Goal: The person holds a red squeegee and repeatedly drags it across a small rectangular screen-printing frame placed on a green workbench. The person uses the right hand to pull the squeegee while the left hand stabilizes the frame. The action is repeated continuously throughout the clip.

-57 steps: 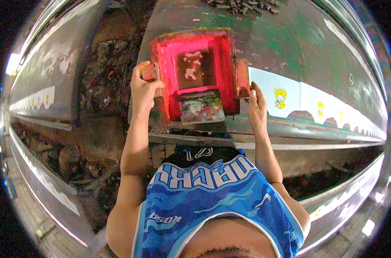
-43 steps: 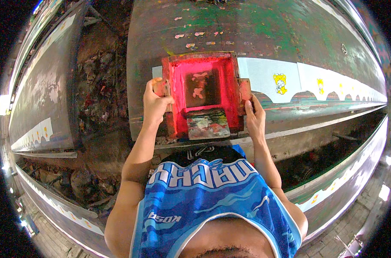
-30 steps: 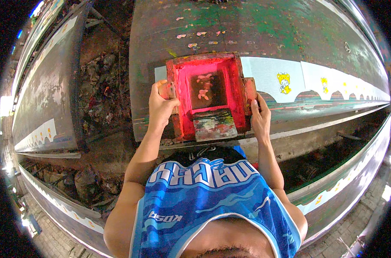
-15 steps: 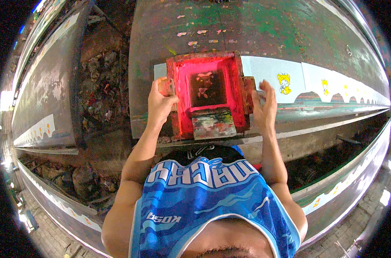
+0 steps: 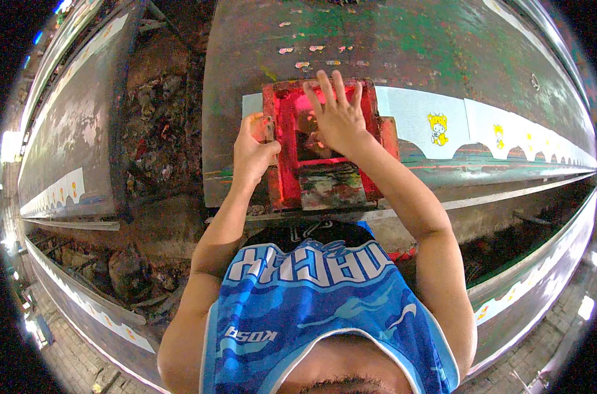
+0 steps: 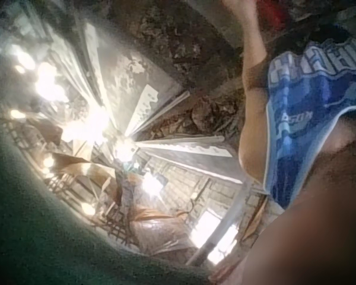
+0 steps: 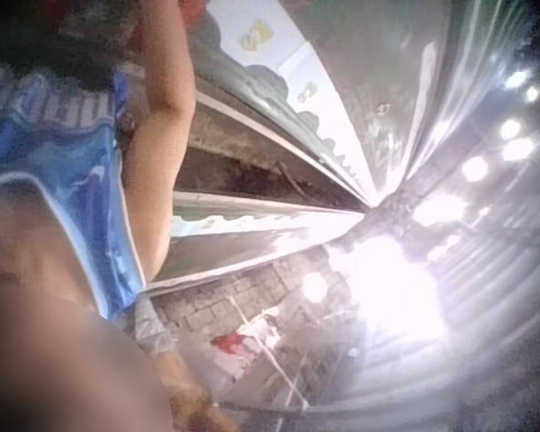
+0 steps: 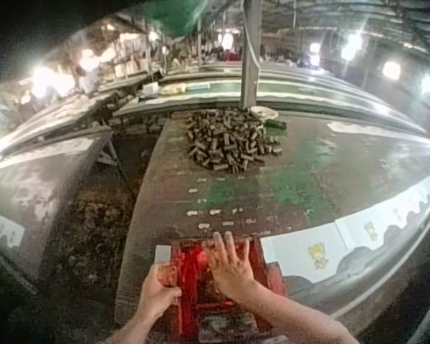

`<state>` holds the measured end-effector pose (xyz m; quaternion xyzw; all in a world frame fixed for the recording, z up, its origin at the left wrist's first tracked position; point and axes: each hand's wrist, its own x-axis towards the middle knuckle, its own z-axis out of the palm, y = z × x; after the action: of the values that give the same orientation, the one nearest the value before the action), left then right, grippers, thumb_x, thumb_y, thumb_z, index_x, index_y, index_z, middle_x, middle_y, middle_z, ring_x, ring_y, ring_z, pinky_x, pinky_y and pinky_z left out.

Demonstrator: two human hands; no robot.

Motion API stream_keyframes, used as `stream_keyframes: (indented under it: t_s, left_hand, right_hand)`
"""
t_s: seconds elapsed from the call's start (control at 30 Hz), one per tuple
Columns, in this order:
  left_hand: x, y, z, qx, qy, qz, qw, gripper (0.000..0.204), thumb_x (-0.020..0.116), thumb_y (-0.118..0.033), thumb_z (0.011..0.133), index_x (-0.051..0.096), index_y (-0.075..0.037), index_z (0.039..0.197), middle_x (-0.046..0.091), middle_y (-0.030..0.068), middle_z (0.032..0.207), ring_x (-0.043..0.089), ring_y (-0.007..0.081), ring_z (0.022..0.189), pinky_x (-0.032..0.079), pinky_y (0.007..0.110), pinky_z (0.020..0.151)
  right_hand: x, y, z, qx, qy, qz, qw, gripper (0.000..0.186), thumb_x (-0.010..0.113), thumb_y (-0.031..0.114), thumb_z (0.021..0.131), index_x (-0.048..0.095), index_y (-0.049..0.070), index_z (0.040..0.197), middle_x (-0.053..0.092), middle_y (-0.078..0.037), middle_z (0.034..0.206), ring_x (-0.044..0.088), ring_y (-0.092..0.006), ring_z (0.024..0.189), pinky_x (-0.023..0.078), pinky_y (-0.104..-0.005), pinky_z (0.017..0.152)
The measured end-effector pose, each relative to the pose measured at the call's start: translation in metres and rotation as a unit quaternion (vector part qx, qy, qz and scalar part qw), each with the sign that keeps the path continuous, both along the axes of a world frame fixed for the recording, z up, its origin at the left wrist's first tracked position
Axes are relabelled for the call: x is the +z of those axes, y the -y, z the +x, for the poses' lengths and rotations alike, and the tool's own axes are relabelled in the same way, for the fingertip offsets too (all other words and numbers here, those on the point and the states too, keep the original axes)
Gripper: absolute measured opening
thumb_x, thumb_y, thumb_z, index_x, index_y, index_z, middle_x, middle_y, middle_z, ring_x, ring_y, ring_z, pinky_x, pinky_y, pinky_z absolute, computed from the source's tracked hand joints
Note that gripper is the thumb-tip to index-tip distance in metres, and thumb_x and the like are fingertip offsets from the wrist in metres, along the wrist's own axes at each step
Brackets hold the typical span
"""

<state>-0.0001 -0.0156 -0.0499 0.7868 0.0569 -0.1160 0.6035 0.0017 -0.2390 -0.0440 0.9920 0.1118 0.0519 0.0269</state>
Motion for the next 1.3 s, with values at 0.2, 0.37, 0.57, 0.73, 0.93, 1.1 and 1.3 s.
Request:
stream_keyframes:
  t_s: [0.2, 0.37, 0.57, 0.73, 0.93, 1.1, 1.3]
  left_hand:
    - [-0.007, 0.000, 0.001, -0.006, 0.034, -0.012, 0.999, 0.077, 0.074, 0.003, 0.071, 0.052, -0.006, 0.145, 0.073, 0.0148, 0.123, 0.074, 0.0211, 0.090, 0.058, 0.035, 0.085]
    - [-0.006, -0.002, 0.000, -0.011, 0.028, 0.019, 0.999, 0.080, 0.075, 0.001, 0.071, 0.052, -0.008, 0.146, 0.073, 0.0152, 0.125, 0.074, 0.0226, 0.094, 0.058, 0.037, 0.087]
    - [0.000, 0.000, -0.001, -0.016, 0.038, 0.048, 0.998, 0.081, 0.078, -0.003, 0.070, 0.052, -0.008, 0.146, 0.072, 0.0165, 0.127, 0.072, 0.0267, 0.110, 0.055, 0.039, 0.097]
    - [0.000, -0.002, 0.000, -0.018, 0.037, 0.069, 0.997, 0.081, 0.079, -0.004, 0.070, 0.052, -0.009, 0.146, 0.072, 0.0168, 0.127, 0.072, 0.0272, 0.109, 0.055, 0.039, 0.098]
    - [-0.002, -0.003, -0.001, -0.018, 0.017, 0.065, 0.998, 0.081, 0.078, -0.006, 0.069, 0.052, -0.009, 0.146, 0.072, 0.0174, 0.125, 0.073, 0.0296, 0.108, 0.055, 0.040, 0.098]
    - [-0.007, -0.004, 0.003, -0.021, 0.047, 0.039, 0.998, 0.081, 0.078, -0.007, 0.070, 0.052, -0.009, 0.146, 0.072, 0.0178, 0.125, 0.072, 0.0299, 0.110, 0.055, 0.039, 0.098]
    - [-0.006, -0.003, -0.001, -0.015, 0.042, 0.042, 0.998, 0.079, 0.078, -0.005, 0.070, 0.053, -0.007, 0.145, 0.072, 0.0164, 0.125, 0.071, 0.0280, 0.113, 0.052, 0.038, 0.101]
  right_hand:
    - [-0.013, 0.006, 0.008, -0.006, 0.011, 0.033, 0.999, 0.082, 0.061, 0.033, 0.099, 0.024, 0.017, 0.170, 0.014, -0.022, 0.176, 0.016, -0.0491, 0.161, 0.018, -0.0836, 0.117]
    - [-0.017, 0.009, 0.012, -0.009, 0.037, 0.016, 0.999, 0.108, 0.084, 0.040, 0.084, 0.023, 0.017, 0.170, 0.015, -0.019, 0.175, 0.017, -0.0477, 0.161, 0.024, -0.0805, 0.118]
    - [-0.019, 0.014, 0.018, -0.024, 0.044, 0.043, 0.998, 0.090, 0.071, 0.038, 0.094, 0.027, 0.018, 0.169, 0.018, -0.021, 0.175, 0.018, -0.0486, 0.160, 0.022, -0.0825, 0.116]
    - [-0.016, 0.015, 0.017, -0.036, 0.092, 0.048, 0.994, 0.094, 0.073, 0.045, 0.092, 0.027, 0.019, 0.170, 0.016, -0.022, 0.176, 0.017, -0.0499, 0.160, 0.020, -0.0836, 0.116]
    - [-0.013, 0.017, 0.001, 0.006, 0.085, -0.004, 0.996, 0.121, 0.091, 0.037, 0.075, 0.019, 0.018, 0.171, 0.014, -0.022, 0.175, 0.016, -0.0489, 0.161, 0.026, -0.0771, 0.119]
    - [-0.017, 0.020, -0.002, -0.012, 0.001, 0.049, 0.999, 0.123, 0.092, 0.037, 0.073, 0.020, 0.018, 0.171, 0.015, -0.022, 0.175, 0.019, -0.0500, 0.160, 0.028, -0.0754, 0.119]
    - [-0.010, 0.023, 0.001, -0.032, 0.100, 0.088, 0.991, 0.124, 0.094, 0.040, 0.070, 0.024, 0.018, 0.170, 0.016, -0.021, 0.175, 0.019, -0.0497, 0.160, 0.025, -0.0760, 0.121]
